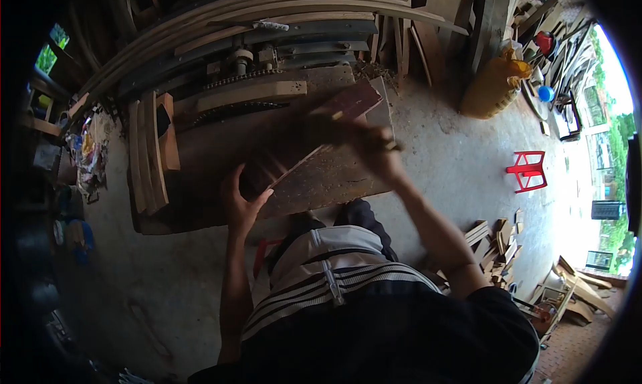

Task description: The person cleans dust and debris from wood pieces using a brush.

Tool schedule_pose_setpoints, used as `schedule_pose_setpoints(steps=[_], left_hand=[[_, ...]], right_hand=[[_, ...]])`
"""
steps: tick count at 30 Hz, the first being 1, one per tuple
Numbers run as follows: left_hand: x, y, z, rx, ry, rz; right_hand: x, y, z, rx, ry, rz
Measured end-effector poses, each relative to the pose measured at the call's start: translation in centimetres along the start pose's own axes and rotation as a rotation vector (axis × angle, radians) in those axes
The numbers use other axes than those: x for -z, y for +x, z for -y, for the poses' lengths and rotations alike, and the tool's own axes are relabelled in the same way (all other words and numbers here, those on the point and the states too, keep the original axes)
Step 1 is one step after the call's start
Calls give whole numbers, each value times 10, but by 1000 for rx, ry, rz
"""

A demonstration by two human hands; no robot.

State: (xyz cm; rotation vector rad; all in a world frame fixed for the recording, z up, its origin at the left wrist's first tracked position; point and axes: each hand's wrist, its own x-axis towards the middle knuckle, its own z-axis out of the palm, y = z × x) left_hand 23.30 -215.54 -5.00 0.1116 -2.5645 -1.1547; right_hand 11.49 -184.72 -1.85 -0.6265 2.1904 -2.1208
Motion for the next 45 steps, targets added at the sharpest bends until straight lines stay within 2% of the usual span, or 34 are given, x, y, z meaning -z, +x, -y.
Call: schedule_pose_setpoints(steps=[1, 3, 5, 7, 9, 11, 15, 17, 18, 20, 21, 23, 24, 25, 26, 27, 29, 31, 32, 34, 35, 37, 39, 41, 43, 45], left_hand=[[0, 0, 0, 5, -11, 7], [1, 1, -1, 18, -7, 10], [3, 3, -1, -45, -4, 17], [6, 2, -3, -15, -57, 31], [7, -4, -3, 19, -112, 58], [11, -7, -1, 330, -255, 153], [7, -2, 1, 264, -233, 90], [-3, -2, 22, 392, -178, 21], [-4, 2, 6, 382, -170, 24], [-5, 2, -24, 193, -191, -219], [-3, -1, -19, 187, -172, -209], [-7, -4, -7, -140, -23, 10], [-10, -5, -15, -119, 10, -20], [-13, -7, -14, -130, 14, -9], [-17, -10, -9, -12, -20, -21], [-21, -11, -8, 105, -54, -30], [-24, -11, -8, 69, -67, -80], [-31, -19, 27, 121, -326, -93], [-33, -20, 37, -30, -105, -115], [-25, -16, 26, 7, -75, -60], [-22, -12, 16, 42, -52, -3], [-22, -5, -4, -3, -85, -53], [-19, -4, -15, -28, 17, -120], [-17, -3, -18, -32, 24, -116], [-16, -4, -18, -33, 31, -110], [-18, -3, -18, -36, 47, -120]], right_hand=[[23, 17, 36, -155, -294, -97], [60, 36, 54, -87, -634, -208], [76, 45, 57, 100, -736, -347], [79, 44, 62, 119, -780, -370], [69, 40, 70, 216, -697, -369], [51, 37, 79, 214, -648, -298], [37, 43, 71, 242, -667, -146], [39, 48, 67, 233, -681, -124], [41, 51, 70, 234, -675, -136], [40, 53, 74, 303, -768, -101], [32, 51, 70, 295, -752, -115], [13, 50, 64, 294, -852, -109], [-5, 41, 66, 243, -866, -63], [-27, 29, 85, 136, -944, 77], [-46, 19, 76, 349, -980, 135], [-62, 6, 91, 399, -1029, 269], [-88, -14, 100, 428, -830, 330], [-93, -22, 106, 378, -549, 352], [-91, -21, 109, 379, -541, 353], [-77, -11, 114, 189, -182, 393], [-70, -6, 114, 172, -173, 322], [-44, 16, 95, 117, -161, 330], [-15, 39, 69, -8, -31, 139], [18, 67, 71, 10, -315, 18], [47, 87, 60, 158, -527, -176], [63, 101, 58, 212, -646, -333]])
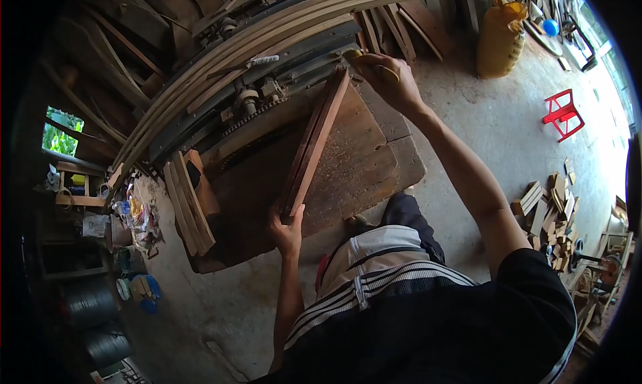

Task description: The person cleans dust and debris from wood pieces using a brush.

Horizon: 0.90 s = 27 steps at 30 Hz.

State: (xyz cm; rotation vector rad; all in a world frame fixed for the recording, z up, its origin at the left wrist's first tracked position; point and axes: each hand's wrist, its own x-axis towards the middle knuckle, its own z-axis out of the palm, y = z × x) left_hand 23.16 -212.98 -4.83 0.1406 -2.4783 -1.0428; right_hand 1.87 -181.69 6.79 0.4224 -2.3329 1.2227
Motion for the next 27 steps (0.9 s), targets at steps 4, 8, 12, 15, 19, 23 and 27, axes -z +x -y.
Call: schedule_pose_setpoints(steps=[4, 8, 12, 15, 19, 23, 27], left_hand=[[1, -2, -4, 42, -19, 25], [-3, -1, 8, 39, -4, 8], [-2, -2, 13, 27, -88, 31], [1, 1, -1, 46, -70, 18], [2, 0, 6, 65, -72, 13], [25, 5, -1, 177, -212, 124], [37, -2, 11, 380, -585, 341]], right_hand=[[-32, -42, 7, 133, -212, 344], [-39, -118, 98, 472, -158, 456], [-24, -125, 126, 386, 268, 560], [-20, -100, 95, 283, 449, 650], [-7, -51, 40, -173, 332, 483], [6, -26, 10, 53, 57, 83], [16, -35, 22, -67, 74, 95]])
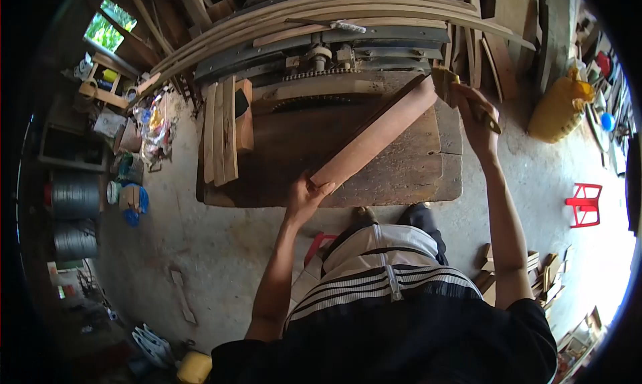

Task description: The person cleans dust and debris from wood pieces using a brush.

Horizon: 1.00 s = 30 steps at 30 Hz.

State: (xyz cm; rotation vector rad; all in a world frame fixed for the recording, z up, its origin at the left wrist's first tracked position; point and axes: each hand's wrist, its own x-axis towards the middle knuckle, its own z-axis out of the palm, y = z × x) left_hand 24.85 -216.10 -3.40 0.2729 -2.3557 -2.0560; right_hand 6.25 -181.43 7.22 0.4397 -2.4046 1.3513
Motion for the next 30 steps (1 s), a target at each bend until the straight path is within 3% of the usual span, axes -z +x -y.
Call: schedule_pose_setpoints(steps=[4, 6, 7, 9, 11, 13, 15, 17, 20, 21, 22, 23, 25, 26, 29, 30], left_hand=[[-3, 8, -5, 18, 218, -90], [-11, 11, -21, 267, 170, -244], [-9, 14, -12, 270, 166, -239], [-1, 21, -2, 49, 461, -178], [5, 10, -9, -1, 548, -172], [4, 9, -15, -49, 633, -173], [3, 15, -14, -377, 844, -255], [1, 19, -11, -302, 867, -192], [1, 23, -15, -263, 879, -108], [3, 20, -15, -286, 873, -89], [4, 18, -12, -294, 865, -72], [6, 15, -7, -333, 868, -79], [6, 14, -3, -382, 863, -69], [7, 13, -1, -370, 848, -79], [8, 16, 3, -413, 825, -105], [8, 16, 1, -405, 805, -94]], right_hand=[[-24, -27, 2, 122, -43, 91], [-33, -33, 12, 116, -59, 119], [-35, -32, 13, 112, -65, 120], [-38, -29, 11, 261, -198, 219], [-34, -24, 16, 253, -196, 269], [-30, -16, 24, 66, -107, 312], [-32, -10, 21, 66, -98, 267], [-43, -10, 5, 289, -270, 172], [-70, -49, 5, 267, -411, 449], [-79, -69, 18, 393, -531, 543], [-90, -88, 27, 400, -524, 673], [-84, -92, 64, 574, -316, 588], [-88, -104, 103, 561, -32, 551], [-87, -104, 98, 550, -41, 547], [-75, -79, 73, 291, 207, 646], [-66, -67, 60, 258, 89, 567]])
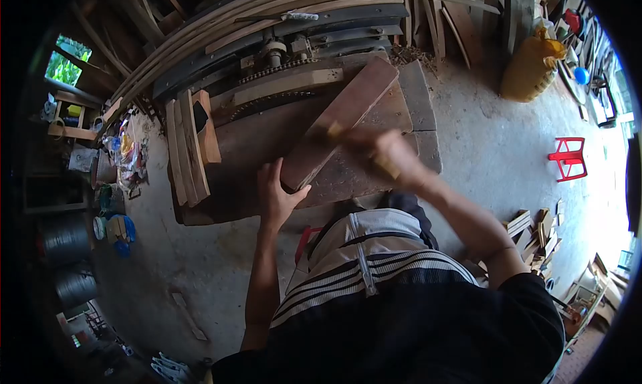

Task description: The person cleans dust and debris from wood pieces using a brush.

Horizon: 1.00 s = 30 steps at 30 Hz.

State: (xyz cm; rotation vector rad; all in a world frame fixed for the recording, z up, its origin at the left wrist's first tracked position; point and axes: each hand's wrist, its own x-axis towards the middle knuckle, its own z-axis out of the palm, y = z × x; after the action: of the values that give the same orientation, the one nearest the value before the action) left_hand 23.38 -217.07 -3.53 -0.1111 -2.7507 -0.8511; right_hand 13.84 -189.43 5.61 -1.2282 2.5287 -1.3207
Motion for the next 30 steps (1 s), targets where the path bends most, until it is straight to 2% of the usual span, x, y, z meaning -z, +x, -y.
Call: schedule_pose_setpoints(steps=[3, 4, 5, 7, 10, 12, 14, 17, 19, 20, 21, 22, 23, 24, 25, 27, 28, 29, 30], left_hand=[[1, -2, 1, 17, -49, -8], [2, -2, 2, 4, -72, -19], [3, -3, 1, -10, -95, -28], [6, -5, -1, -18, -60, -17], [-6, 1, -7, -37, 1, -19], [-15, 16, -16, -2, 76, 14], [-25, 31, -17, -2, 54, 0], [-32, 45, -9, -54, 2, -77], [-26, 49, -8, -51, -51, -48], [-24, 49, -9, -54, -49, -45], [-22, 47, -12, -38, -69, -33], [-21, 46, -13, -23, -90, -22], [-21, 45, -14, -27, -91, -19], [-21, 43, -15, -12, -92, -31], [-22, 41, -16, 2, -94, -42], [-25, 38, -15, 24, -120, -48], [-27, 37, -15, 50, -141, -58], [-27, 37, -16, 45, -142, -54], [-27, 37, -17, 56, -138, -66]], right_hand=[[46, 4, -69, -54, -210, -279], [66, 9, -55, -234, -119, -358], [78, 11, -59, -187, -266, -415], [83, 8, -57, -325, -322, -368], [51, -3, -36, -101, -402, -243], [21, -11, -10, -123, -367, -54], [1, -9, 16, -6, -182, -33], [2, -4, 18, -10, 22, -22], [21, -10, -21, -174, -13, -29], [25, -25, -53, -469, -46, -113], [48, -12, -54, -412, -18, -217], [65, -10, -84, -410, 51, -316], [80, -8, -89, -317, -60, -414], [90, -5, -82, -402, -119, -470], [93, -3, -84, -366, -212, -501], [84, -5, -87, -169, -498, -471], [66, -6, -85, -248, -418, -397], [44, -6, -73, -298, -512, -307], [20, -6, -60, -182, -626, -263]])
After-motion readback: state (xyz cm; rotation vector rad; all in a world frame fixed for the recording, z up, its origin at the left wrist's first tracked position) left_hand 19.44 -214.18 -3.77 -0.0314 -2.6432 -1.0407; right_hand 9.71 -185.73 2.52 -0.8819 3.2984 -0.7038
